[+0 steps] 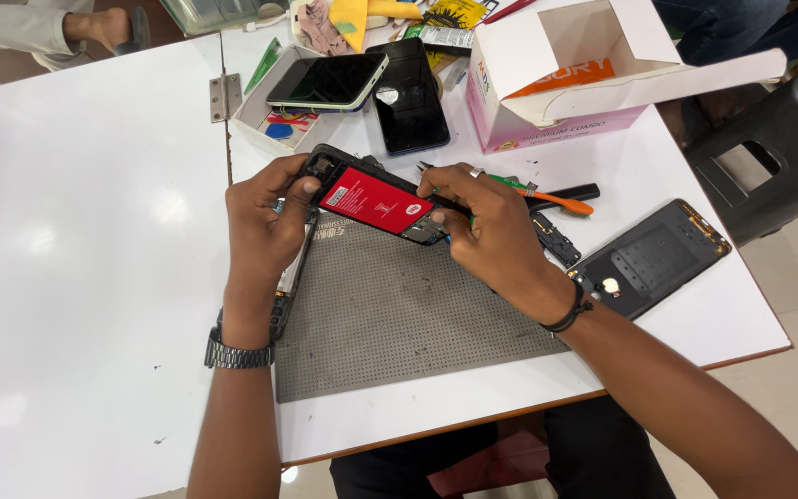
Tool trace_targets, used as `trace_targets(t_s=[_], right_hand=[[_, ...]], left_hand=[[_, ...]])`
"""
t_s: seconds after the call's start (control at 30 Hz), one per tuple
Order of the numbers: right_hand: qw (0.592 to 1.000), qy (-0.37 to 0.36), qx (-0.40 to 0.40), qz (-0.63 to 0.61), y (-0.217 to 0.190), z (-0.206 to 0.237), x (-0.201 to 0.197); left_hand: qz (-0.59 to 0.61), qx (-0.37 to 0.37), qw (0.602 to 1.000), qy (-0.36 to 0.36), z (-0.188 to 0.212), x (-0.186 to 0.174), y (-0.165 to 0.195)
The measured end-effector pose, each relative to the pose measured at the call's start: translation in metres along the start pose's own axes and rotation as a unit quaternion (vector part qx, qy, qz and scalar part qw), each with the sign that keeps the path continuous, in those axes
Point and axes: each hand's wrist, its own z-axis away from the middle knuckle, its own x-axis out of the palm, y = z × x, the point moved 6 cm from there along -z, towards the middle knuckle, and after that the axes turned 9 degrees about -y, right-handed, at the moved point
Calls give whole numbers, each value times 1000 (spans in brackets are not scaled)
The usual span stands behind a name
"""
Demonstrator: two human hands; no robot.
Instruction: The person works on a disassembled smartphone at a repair bench, holding the frame and internal chassis and turning it over. They align a red replacement battery into the phone body, press it into place, and repeatedly press along its edges to seat it.
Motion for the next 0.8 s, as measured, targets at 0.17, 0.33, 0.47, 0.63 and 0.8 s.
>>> trace_targets(t_s=[0.17,0.33,0.47,0.63,0.8], right_hand=[[1000,2,-11,-1,-1,1,0],[1000,1,4,1,2,0,0],[1000,0,15,-7,4,0,0],[1000,-3,18,-21,5,1,0],[1000,-4,0,-24,2,0,-1]], left_hand=[[5,0,1000,1,0,1,1],[8,5,1000,0,0,0,1],[3,5,1000,1,0,0,1],[5,-1,1000,-2,0,1,2],[1,4,1000,0,0,1,4]])
